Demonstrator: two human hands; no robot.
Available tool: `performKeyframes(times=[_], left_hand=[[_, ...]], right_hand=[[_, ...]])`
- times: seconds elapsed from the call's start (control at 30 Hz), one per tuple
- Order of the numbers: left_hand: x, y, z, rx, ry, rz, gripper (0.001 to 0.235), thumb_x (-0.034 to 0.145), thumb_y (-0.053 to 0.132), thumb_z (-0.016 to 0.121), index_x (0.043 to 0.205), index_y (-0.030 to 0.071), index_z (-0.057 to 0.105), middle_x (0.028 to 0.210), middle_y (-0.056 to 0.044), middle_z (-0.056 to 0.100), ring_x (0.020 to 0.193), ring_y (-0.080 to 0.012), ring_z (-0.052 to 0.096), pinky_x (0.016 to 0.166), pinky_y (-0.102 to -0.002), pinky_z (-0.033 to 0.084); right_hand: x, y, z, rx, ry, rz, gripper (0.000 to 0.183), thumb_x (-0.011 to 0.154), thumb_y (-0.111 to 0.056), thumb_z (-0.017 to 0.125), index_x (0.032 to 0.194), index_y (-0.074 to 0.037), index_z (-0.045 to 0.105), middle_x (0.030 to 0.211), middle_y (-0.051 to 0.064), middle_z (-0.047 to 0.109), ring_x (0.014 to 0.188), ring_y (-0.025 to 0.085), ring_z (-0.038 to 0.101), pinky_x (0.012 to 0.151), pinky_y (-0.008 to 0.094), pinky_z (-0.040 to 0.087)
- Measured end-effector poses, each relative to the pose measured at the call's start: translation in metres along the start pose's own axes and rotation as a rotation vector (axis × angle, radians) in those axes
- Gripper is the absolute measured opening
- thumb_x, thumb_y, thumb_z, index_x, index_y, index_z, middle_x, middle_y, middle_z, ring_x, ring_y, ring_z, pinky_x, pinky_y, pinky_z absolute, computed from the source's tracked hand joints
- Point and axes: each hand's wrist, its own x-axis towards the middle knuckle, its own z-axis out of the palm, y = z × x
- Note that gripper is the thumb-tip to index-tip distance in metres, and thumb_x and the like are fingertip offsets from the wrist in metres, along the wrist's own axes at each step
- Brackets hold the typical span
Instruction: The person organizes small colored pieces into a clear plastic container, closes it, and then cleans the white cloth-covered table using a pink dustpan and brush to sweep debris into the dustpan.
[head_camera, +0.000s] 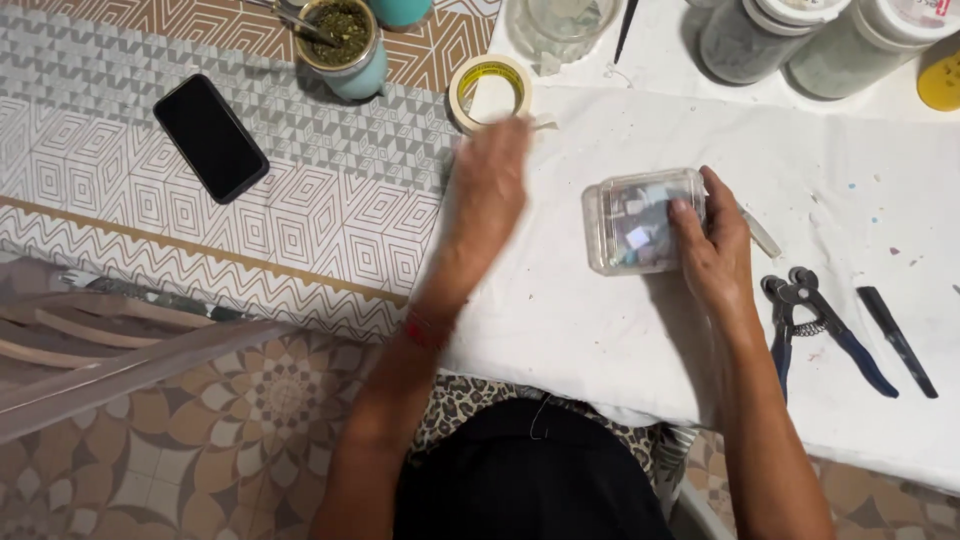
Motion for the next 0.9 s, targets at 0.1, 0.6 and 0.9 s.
performKeyframes(times=[0.1, 0.6, 0.9], left_hand=[[0.014, -0.047, 0.001, 0.208, -0.073, -0.008, 0.044, 0.077, -0.011, 0.062, 0.118, 0.005, 0.065, 0.133, -0.021, 0.052, 0.135, -0.0372, 0.044, 0.111, -0.065, 0.030], [-0.016, -0.001, -0.072, -1.032, -0.330, -0.086, 0.033, 0.097, 0.035, 0.063, 0.119, 0.010, 0.063, 0.077, -0.008, 0.068, 0.078, -0.0225, 0.066, 0.084, -0.042, 0.051], [-0.013, 0.045, -0.109, -0.847, -0.127, 0.039, 0.021, 0.099, 0.031, 0.070, 0.098, 0.011, 0.064, 0.067, -0.009, 0.063, 0.074, -0.0289, 0.066, 0.084, -0.039, 0.053]], right_hand=[[0.000, -0.028, -0.002, -0.358, -0.006, 0.108, 0.072, 0.105, -0.052, 0.044, 0.149, 0.004, 0.049, 0.113, 0.024, 0.072, 0.103, 0.041, 0.067, 0.081, 0.052, 0.049], [0.026, -0.100, 0.025, 0.652, -0.171, -0.303, 0.081, 0.088, -0.010, 0.076, 0.156, 0.000, 0.034, 0.150, 0.018, 0.050, 0.135, 0.025, 0.052, 0.103, 0.034, 0.052], [0.011, -0.114, 0.019, 0.519, -0.026, -0.328, 0.011, 0.094, -0.006, 0.075, 0.095, 0.004, 0.073, 0.105, 0.024, 0.071, 0.098, 0.026, 0.067, 0.093, 0.036, 0.051]])
